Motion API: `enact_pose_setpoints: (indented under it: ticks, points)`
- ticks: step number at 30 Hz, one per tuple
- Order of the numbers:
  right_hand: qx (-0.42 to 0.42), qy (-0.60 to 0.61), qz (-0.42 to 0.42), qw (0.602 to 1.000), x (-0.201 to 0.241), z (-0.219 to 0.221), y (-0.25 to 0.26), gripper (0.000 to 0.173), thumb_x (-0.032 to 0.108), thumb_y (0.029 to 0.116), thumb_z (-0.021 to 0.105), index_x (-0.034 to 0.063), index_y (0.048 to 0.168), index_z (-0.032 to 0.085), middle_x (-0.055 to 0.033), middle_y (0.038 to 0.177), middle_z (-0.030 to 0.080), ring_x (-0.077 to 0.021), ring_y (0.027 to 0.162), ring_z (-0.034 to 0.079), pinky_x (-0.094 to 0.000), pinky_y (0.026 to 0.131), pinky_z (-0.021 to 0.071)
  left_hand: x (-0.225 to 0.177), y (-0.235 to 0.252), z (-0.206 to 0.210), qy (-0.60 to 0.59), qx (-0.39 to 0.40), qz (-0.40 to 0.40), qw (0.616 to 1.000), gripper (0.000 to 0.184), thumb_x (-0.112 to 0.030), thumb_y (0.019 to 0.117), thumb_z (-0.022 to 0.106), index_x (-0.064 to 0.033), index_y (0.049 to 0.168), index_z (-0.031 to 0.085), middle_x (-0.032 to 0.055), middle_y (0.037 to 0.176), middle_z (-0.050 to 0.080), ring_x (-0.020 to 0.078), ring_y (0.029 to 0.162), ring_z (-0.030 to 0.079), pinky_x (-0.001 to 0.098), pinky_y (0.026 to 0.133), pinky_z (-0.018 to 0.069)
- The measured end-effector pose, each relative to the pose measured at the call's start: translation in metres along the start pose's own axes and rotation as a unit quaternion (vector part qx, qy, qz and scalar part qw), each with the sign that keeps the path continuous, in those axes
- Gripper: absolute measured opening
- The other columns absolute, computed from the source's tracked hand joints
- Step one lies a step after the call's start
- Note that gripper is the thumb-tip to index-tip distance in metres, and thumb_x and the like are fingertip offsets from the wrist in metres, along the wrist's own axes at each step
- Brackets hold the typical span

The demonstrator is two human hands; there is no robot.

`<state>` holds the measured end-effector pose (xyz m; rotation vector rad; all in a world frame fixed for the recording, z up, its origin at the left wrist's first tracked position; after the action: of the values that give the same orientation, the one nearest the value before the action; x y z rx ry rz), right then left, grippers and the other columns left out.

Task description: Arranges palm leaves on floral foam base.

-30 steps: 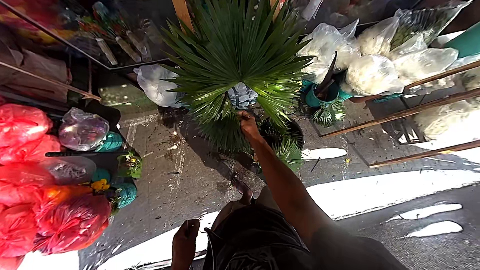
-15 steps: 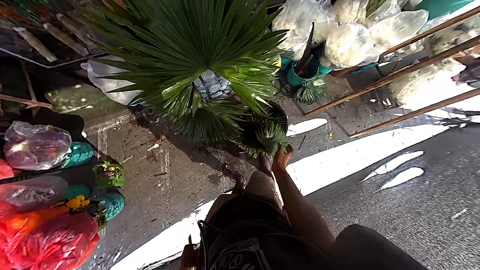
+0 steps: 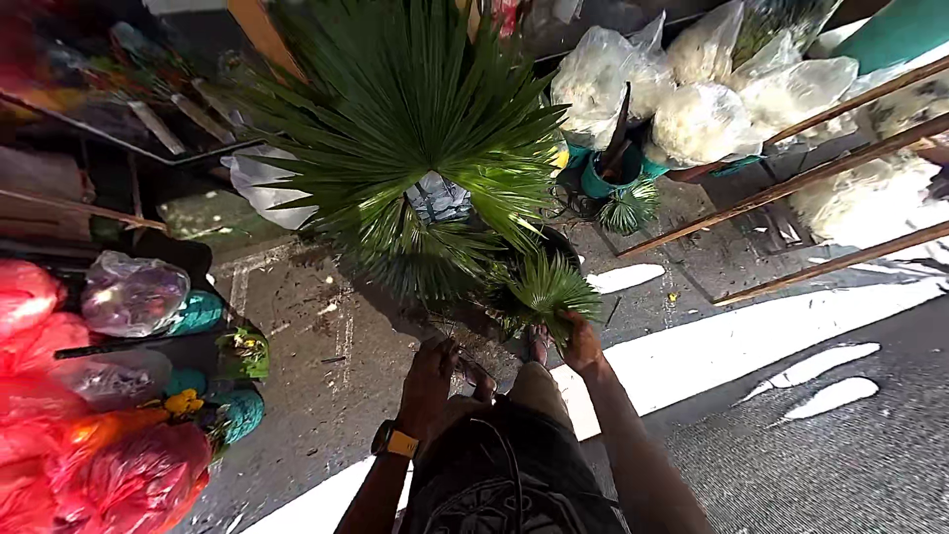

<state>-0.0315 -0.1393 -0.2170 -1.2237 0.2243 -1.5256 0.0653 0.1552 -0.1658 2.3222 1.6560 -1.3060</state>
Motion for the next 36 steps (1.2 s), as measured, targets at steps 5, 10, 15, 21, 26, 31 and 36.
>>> enact_pose_setpoints:
  ticks: [5,10,15,21,26,31,36]
  points:
    - [0.078,-0.046,0.003,0.996,0.060,0.038,-0.044,0.028,0.012,0.1040,0.033,-0.0003,0.099,0.058,-0.0133,0.076,0.069,-0.0171,0.060,0.067,-0.0277,0.054,0.0570,-0.080,0.004,0.011,-0.255,0.098,0.038,0.961,0.037,-0.031,0.1074,0.050,-0.0072,0.132,0.064,0.0049,0.101,0.071,0.0125,0.081,0.068,0.0316,0.072,0.0591]
    - [0.168,0.113,-0.022,0.979,0.095,0.059,-0.063,0.047,0.043,0.1070,0.038,0.0040,0.114,0.064,-0.0155,0.094,0.074,-0.0217,0.077,0.073,-0.0339,0.066,0.0630,-0.120,-0.015,-0.005,-0.392,0.088,0.024,0.915,0.019,-0.019,0.1008,0.059,-0.0053,0.110,0.069,-0.0029,0.073,0.062,0.0060,0.053,0.053,0.0231,0.050,0.0473]
    - [0.345,0.105,0.006,0.932,0.069,0.088,-0.065,0.039,0.034,0.0982,0.063,0.0129,0.131,0.066,-0.0103,0.125,0.071,-0.0259,0.112,0.068,-0.0459,0.098,0.0553,-0.149,-0.023,-0.016,-0.441,0.019,0.023,0.897,0.015,-0.020,0.0989,0.063,-0.0061,0.102,0.067,-0.0007,0.072,0.064,0.0083,0.052,0.054,0.0234,0.048,0.0477]
    - [0.267,0.113,0.035,0.956,0.109,0.147,-0.061,0.022,0.014,0.1021,0.044,0.0079,0.088,0.061,-0.0036,0.073,0.061,-0.0207,0.074,0.066,-0.0441,0.086,0.0589,-0.135,-0.038,-0.025,-0.344,-0.044,0.014,0.938,0.014,-0.020,0.0983,0.063,-0.0080,0.101,0.069,-0.0033,0.073,0.062,0.0060,0.056,0.055,0.0234,0.052,0.0483]
    - [0.277,-0.253,0.006,0.927,0.102,0.125,-0.058,0.026,0.017,0.1079,0.052,-0.0033,0.123,0.059,-0.0140,0.109,0.071,-0.0237,0.093,0.070,-0.0404,0.079,0.0610,-0.090,-0.052,-0.071,-0.100,-0.114,-0.097,0.984,0.026,-0.029,0.0985,0.065,-0.0039,0.104,0.068,0.0121,0.087,0.064,0.0269,0.079,0.062,0.0527,0.074,0.0520]
    - [0.295,-0.233,-0.132,0.917,0.110,0.128,-0.060,0.029,0.006,0.1013,0.061,-0.0095,0.125,0.057,-0.0178,0.114,0.070,-0.0264,0.101,0.071,-0.0436,0.089,0.0621,-0.102,-0.081,-0.071,-0.133,-0.283,-0.168,0.935,0.024,-0.019,0.0987,0.060,-0.0019,0.113,0.071,0.0173,0.104,0.068,0.0302,0.095,0.065,0.0538,0.086,0.0521]
    - [0.340,-0.323,-0.253,0.846,0.116,0.133,-0.071,0.030,0.020,0.0983,0.068,-0.0019,0.119,0.065,-0.0143,0.110,0.072,-0.0268,0.101,0.072,-0.0473,0.091,0.0629,-0.184,-0.058,-0.023,-0.051,-0.275,-0.142,0.950,0.047,-0.045,0.1082,0.043,-0.0075,0.122,0.068,0.0167,0.103,0.070,0.0356,0.096,0.069,0.0600,0.083,0.0550]
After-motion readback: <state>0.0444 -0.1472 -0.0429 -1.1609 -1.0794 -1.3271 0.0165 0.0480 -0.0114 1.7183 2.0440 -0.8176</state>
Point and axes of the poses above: each hand's wrist, its own y-axis towards the middle knuckle, its own z-axis out of the palm, x = y × z, the point moved 6 cm from there along y, towards the middle knuckle
